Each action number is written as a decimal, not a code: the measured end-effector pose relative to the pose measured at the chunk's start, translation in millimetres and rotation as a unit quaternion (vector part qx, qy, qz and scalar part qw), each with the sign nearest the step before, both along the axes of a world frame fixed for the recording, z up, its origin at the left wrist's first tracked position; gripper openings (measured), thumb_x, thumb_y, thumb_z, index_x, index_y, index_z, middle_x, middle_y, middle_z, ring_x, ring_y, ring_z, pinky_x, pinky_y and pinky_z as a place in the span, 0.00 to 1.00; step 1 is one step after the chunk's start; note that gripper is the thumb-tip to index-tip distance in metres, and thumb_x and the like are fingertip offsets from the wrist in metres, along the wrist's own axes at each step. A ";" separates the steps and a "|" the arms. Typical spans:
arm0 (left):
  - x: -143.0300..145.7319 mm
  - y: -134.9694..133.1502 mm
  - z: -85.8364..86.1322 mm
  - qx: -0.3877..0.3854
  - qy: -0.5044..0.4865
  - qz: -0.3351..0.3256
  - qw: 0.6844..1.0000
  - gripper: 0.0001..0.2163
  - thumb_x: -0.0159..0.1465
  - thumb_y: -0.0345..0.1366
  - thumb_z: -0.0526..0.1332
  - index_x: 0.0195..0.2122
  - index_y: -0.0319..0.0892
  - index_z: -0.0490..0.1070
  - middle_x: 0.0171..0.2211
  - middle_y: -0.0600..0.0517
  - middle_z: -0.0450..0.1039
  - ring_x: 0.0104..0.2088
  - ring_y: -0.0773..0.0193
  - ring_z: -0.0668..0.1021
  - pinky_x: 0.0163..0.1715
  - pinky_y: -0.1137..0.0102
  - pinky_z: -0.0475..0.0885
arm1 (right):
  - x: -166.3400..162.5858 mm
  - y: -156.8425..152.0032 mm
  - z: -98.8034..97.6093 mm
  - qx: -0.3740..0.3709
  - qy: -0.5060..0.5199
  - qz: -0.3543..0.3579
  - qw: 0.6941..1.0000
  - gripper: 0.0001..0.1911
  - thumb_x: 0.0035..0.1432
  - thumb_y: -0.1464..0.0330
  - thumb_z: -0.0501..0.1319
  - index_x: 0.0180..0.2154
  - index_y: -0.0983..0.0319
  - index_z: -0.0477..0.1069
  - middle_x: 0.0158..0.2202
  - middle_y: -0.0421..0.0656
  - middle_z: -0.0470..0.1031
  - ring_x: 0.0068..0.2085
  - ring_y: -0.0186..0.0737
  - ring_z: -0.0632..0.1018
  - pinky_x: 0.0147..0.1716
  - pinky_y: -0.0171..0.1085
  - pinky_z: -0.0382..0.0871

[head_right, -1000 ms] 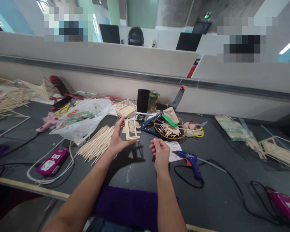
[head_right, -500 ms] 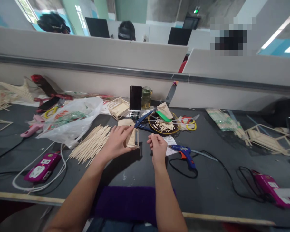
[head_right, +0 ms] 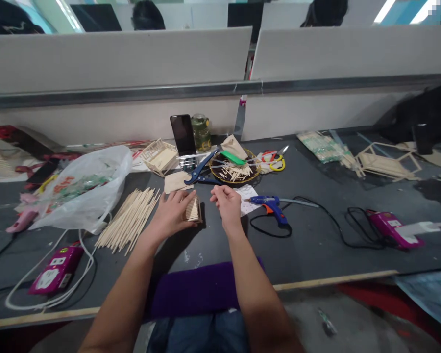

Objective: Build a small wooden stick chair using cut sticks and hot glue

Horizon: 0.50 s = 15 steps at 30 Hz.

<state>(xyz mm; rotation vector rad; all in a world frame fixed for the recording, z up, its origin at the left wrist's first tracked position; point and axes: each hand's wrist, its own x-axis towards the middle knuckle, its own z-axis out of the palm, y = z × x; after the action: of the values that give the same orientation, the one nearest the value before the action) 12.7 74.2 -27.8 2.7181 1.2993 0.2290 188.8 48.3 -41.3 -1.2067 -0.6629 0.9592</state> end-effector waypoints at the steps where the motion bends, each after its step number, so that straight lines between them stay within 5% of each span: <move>1: -0.6 0.0 1.6 -0.001 -0.006 0.002 1.000 0.41 0.51 0.43 0.73 0.65 0.47 0.60 0.54 0.39 0.68 0.56 0.38 0.68 0.58 0.36 0.53 | 0.3 0.0 0.4 0.000 -0.001 0.001 1.000 0.17 0.48 0.54 0.66 0.24 0.61 0.72 0.18 0.37 0.71 0.18 0.27 0.62 0.16 0.30 0.50; 5: -7.6 4.1 8.0 -0.020 -0.109 0.011 0.994 0.41 0.51 0.46 0.72 0.65 0.48 0.59 0.55 0.41 0.67 0.57 0.41 0.68 0.59 0.43 0.57 | 2.2 0.2 0.4 0.000 0.005 -0.002 1.000 0.18 0.48 0.53 0.65 0.24 0.61 0.72 0.18 0.37 0.71 0.18 0.27 0.62 0.16 0.30 0.50; 8: -13.4 10.1 9.5 -0.067 -0.317 0.051 0.945 0.44 0.47 0.48 0.74 0.65 0.48 0.60 0.57 0.43 0.66 0.59 0.44 0.68 0.61 0.51 0.59 | 3.3 0.1 -0.7 0.005 0.011 -0.009 1.000 0.18 0.48 0.52 0.66 0.24 0.61 0.72 0.18 0.37 0.70 0.18 0.27 0.62 0.16 0.30 0.50; 10: -15.0 14.2 7.7 -0.134 -0.496 0.094 0.853 0.44 0.46 0.49 0.75 0.64 0.49 0.61 0.58 0.44 0.67 0.59 0.45 0.69 0.60 0.55 0.62 | 3.0 -0.4 -1.0 0.010 0.012 -0.012 1.000 0.18 0.48 0.52 0.66 0.24 0.61 0.72 0.18 0.37 0.70 0.18 0.27 0.62 0.16 0.30 0.50; 15: -13.3 24.8 -1.9 -0.391 -0.752 0.137 0.513 0.37 0.56 0.64 0.61 0.59 0.42 0.68 0.49 0.43 0.77 0.54 0.48 0.75 0.55 0.57 0.70 | -0.3 -2.3 -0.6 0.011 0.006 0.004 1.000 0.20 0.49 0.51 0.66 0.25 0.62 0.73 0.18 0.38 0.71 0.18 0.27 0.63 0.15 0.29 0.51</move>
<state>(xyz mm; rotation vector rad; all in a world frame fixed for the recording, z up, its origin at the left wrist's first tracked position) -0.6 99.1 -29.7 0.7164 0.7315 1.2373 188.5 45.9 -41.9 -1.1783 -0.6671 0.9632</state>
